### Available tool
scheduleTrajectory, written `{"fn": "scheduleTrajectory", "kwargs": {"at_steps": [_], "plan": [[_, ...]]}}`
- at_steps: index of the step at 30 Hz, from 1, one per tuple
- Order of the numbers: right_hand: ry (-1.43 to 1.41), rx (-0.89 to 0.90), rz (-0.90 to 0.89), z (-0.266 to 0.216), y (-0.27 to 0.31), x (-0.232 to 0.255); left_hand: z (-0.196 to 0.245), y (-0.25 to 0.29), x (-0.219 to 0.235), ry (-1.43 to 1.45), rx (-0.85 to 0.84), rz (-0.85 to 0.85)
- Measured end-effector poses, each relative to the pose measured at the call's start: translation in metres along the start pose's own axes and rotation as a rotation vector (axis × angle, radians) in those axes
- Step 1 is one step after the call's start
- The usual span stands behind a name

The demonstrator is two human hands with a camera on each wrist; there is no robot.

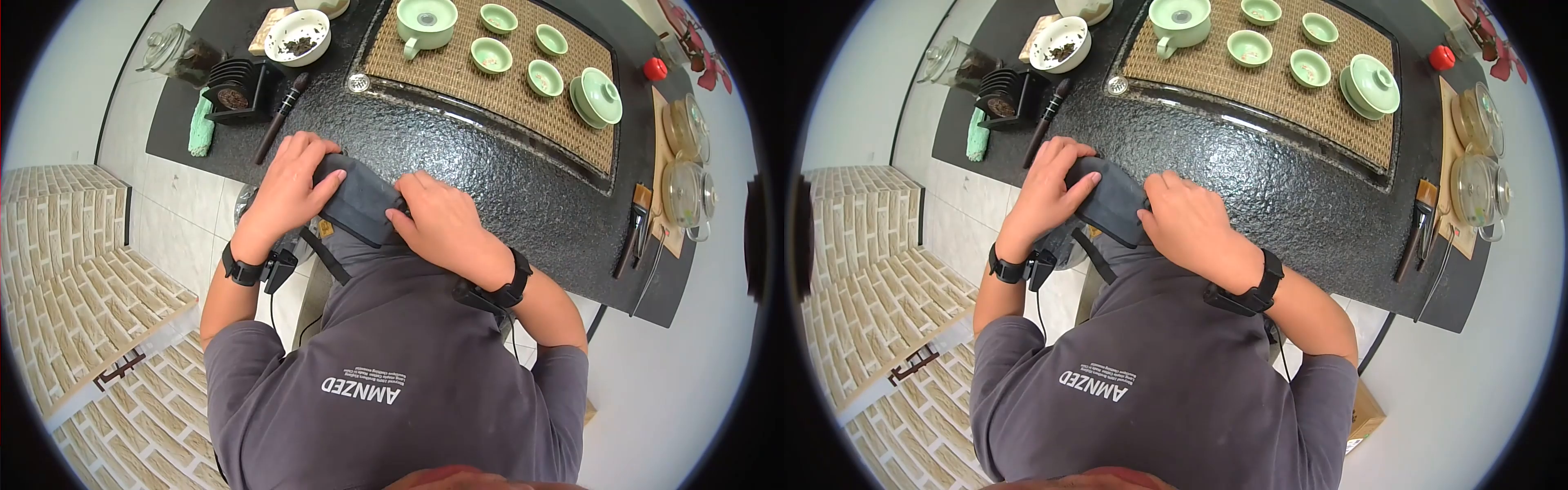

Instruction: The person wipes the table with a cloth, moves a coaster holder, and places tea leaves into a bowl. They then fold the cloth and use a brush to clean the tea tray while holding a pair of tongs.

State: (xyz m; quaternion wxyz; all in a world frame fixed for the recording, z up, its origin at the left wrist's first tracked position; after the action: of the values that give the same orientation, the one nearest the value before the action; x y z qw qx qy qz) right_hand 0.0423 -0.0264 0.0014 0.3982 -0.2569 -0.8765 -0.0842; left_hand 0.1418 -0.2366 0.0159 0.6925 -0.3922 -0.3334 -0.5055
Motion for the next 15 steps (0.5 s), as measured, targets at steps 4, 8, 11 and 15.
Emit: {"fn": "scheduleTrajectory", "kwargs": {"at_steps": [4, 8, 11, 15], "plan": [[0.033, 0.009, 0.037, 0.004, -0.006, -0.003, 0.009, 0.003, 0.007, -0.005, -0.027, -0.047], [-0.002, -0.032, 0.055, 0.006, -0.006, -0.002, 0.022, 0.014, 0.002, 0.019, -0.09, -0.006], [-0.126, -0.08, 0.057, 0.005, -0.007, 0.002, 0.027, 0.026, -0.006, -0.025, -0.118, 0.046], [-0.223, -0.216, -0.026, 0.001, -0.013, 0.003, 0.03, 0.039, -0.014, -0.026, -0.076, 0.141]]}}
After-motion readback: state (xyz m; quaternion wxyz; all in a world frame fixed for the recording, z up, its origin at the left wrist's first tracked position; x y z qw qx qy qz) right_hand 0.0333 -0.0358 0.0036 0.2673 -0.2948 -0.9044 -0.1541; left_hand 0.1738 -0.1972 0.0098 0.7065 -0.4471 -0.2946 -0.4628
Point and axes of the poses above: each hand's wrist, its own y-axis away from the middle knuckle, its own x-axis out of the back of the hand, z = x × y, the point moved 2 cm from there along -y, towards the middle knuckle, and after that the axes turned 6 degrees about z, right-handed, at the moved point
